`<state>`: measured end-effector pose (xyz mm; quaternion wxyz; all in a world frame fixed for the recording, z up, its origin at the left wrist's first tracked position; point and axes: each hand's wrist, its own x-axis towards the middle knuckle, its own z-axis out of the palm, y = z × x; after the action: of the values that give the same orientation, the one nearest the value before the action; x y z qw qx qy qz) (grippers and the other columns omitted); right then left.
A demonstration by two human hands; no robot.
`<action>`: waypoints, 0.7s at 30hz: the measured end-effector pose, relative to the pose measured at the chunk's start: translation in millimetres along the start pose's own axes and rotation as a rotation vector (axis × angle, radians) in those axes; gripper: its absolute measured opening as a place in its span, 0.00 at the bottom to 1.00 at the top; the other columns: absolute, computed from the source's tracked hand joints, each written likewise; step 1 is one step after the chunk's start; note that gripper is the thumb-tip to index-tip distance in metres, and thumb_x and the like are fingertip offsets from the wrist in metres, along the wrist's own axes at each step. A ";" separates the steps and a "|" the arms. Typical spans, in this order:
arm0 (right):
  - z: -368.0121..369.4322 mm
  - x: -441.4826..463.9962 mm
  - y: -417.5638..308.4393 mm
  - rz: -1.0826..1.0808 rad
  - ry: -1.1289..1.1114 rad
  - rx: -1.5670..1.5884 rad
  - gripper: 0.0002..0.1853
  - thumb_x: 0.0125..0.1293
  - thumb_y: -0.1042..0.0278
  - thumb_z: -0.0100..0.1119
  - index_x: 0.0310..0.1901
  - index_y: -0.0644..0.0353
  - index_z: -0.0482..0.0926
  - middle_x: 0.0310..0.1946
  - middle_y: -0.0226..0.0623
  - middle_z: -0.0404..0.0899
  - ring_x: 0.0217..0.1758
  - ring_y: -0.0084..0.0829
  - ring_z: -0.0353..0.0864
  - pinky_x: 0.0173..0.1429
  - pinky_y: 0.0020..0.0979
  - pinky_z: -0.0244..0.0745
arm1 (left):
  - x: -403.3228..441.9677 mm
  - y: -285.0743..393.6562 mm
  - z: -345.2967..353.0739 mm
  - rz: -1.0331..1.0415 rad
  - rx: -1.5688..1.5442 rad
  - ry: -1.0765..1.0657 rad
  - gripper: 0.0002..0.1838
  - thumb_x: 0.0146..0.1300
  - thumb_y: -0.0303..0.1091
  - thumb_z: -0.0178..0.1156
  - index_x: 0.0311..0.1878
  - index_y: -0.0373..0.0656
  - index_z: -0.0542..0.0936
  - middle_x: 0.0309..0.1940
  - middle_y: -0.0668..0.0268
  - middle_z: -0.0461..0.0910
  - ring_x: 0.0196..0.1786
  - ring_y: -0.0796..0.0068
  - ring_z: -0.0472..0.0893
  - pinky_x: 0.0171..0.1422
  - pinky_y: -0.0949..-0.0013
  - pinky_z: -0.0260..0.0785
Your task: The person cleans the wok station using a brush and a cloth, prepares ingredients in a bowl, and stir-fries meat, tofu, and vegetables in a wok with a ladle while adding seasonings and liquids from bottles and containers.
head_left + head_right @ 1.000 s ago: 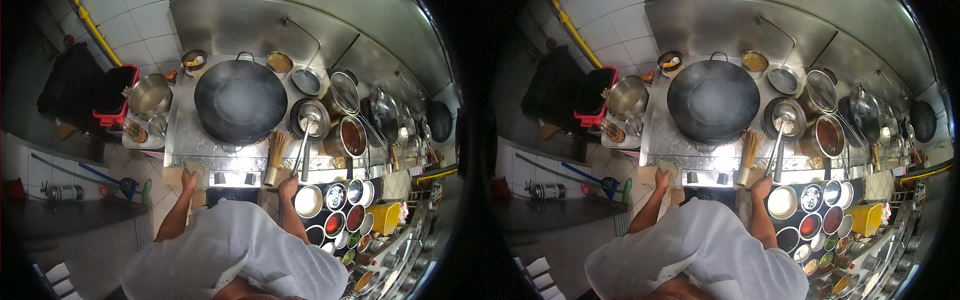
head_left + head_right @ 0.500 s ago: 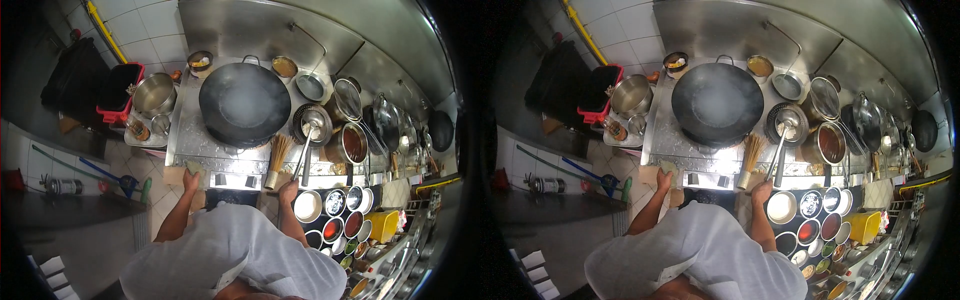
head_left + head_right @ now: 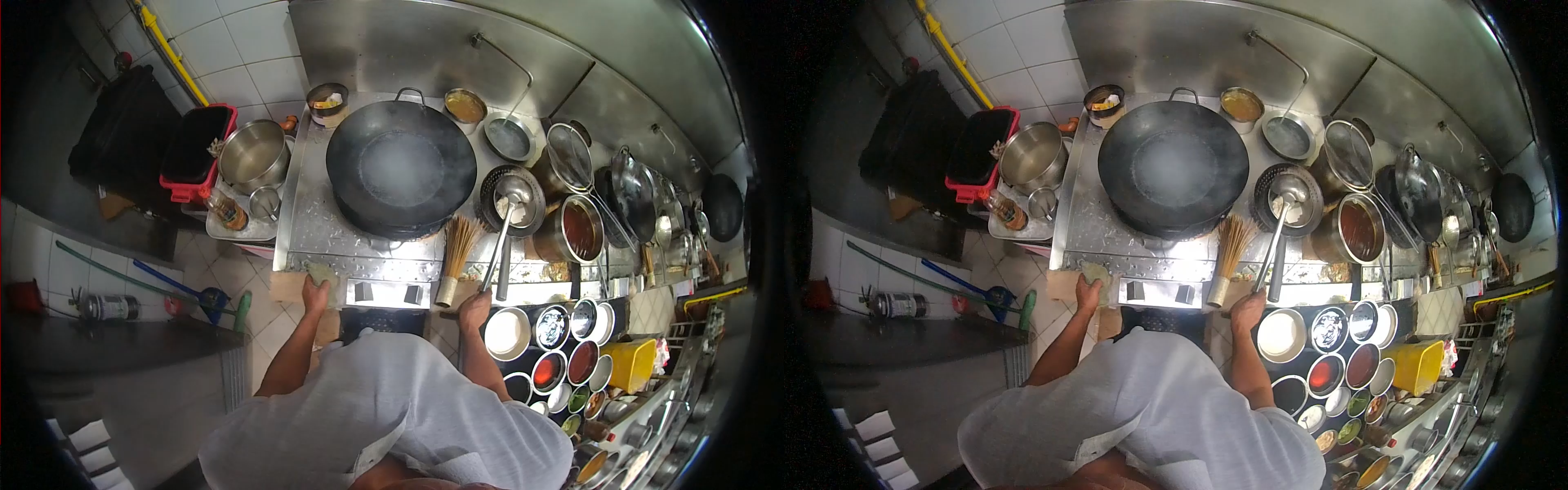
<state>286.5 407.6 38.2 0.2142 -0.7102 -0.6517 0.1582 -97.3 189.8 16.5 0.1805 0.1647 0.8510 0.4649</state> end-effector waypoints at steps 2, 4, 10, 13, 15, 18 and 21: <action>-2.9 -1.1 -4.8 -0.003 0.013 -0.004 0.22 0.69 0.73 0.47 0.61 0.77 0.69 0.55 0.64 0.75 0.59 0.60 0.74 0.65 0.49 0.69 | -0.8 6.3 -2.1 -0.008 -0.005 0.013 0.26 0.52 0.38 0.64 0.53 0.34 0.76 0.47 0.45 0.82 0.52 0.44 0.81 0.58 0.53 0.71; -1.8 -1.3 -3.0 0.008 0.018 0.009 0.22 0.69 0.73 0.47 0.61 0.77 0.69 0.55 0.64 0.76 0.59 0.60 0.74 0.64 0.49 0.69 | -0.2 4.3 -3.0 0.004 0.031 -0.010 0.26 0.53 0.38 0.64 0.53 0.34 0.76 0.47 0.46 0.82 0.52 0.44 0.81 0.58 0.53 0.71; -2.4 -0.7 -4.5 0.016 0.030 0.006 0.20 0.69 0.73 0.47 0.60 0.74 0.70 0.55 0.63 0.76 0.58 0.59 0.76 0.63 0.48 0.71 | -1.2 10.5 -3.9 -0.014 0.069 -0.018 0.25 0.54 0.38 0.64 0.53 0.35 0.76 0.46 0.47 0.83 0.51 0.45 0.81 0.58 0.53 0.71; -2.3 -1.1 -4.0 0.023 0.040 0.009 0.20 0.69 0.72 0.47 0.60 0.74 0.71 0.54 0.62 0.76 0.57 0.59 0.76 0.62 0.48 0.72 | -2.1 11.3 -4.3 0.004 0.076 -0.018 0.24 0.54 0.38 0.63 0.52 0.35 0.76 0.46 0.46 0.83 0.52 0.45 0.81 0.58 0.53 0.71; -1.1 -2.0 -2.4 0.022 0.048 0.016 0.20 0.69 0.72 0.47 0.60 0.73 0.71 0.54 0.62 0.77 0.57 0.59 0.77 0.62 0.48 0.72 | -2.3 11.0 -4.6 0.006 0.062 -0.022 0.24 0.54 0.38 0.63 0.53 0.35 0.76 0.47 0.46 0.83 0.52 0.45 0.81 0.58 0.53 0.71; -0.5 -1.5 -3.0 0.002 0.078 0.004 0.20 0.69 0.72 0.47 0.60 0.73 0.70 0.54 0.62 0.77 0.57 0.59 0.76 0.62 0.49 0.71 | -1.3 11.2 -3.9 0.003 0.055 -0.019 0.25 0.54 0.38 0.63 0.53 0.34 0.76 0.47 0.45 0.82 0.53 0.44 0.81 0.58 0.53 0.71; -4.6 -0.5 -5.4 0.027 0.010 0.018 0.20 0.69 0.72 0.47 0.60 0.73 0.70 0.54 0.62 0.77 0.58 0.59 0.75 0.62 0.50 0.71 | -1.4 11.2 -3.5 -0.005 0.070 -0.012 0.26 0.54 0.39 0.64 0.54 0.33 0.76 0.48 0.44 0.82 0.53 0.43 0.81 0.59 0.53 0.71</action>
<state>284.2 407.0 44.9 0.2214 -0.7178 -0.6395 0.1635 -96.4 192.4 28.0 0.1810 0.1716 0.8661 0.4332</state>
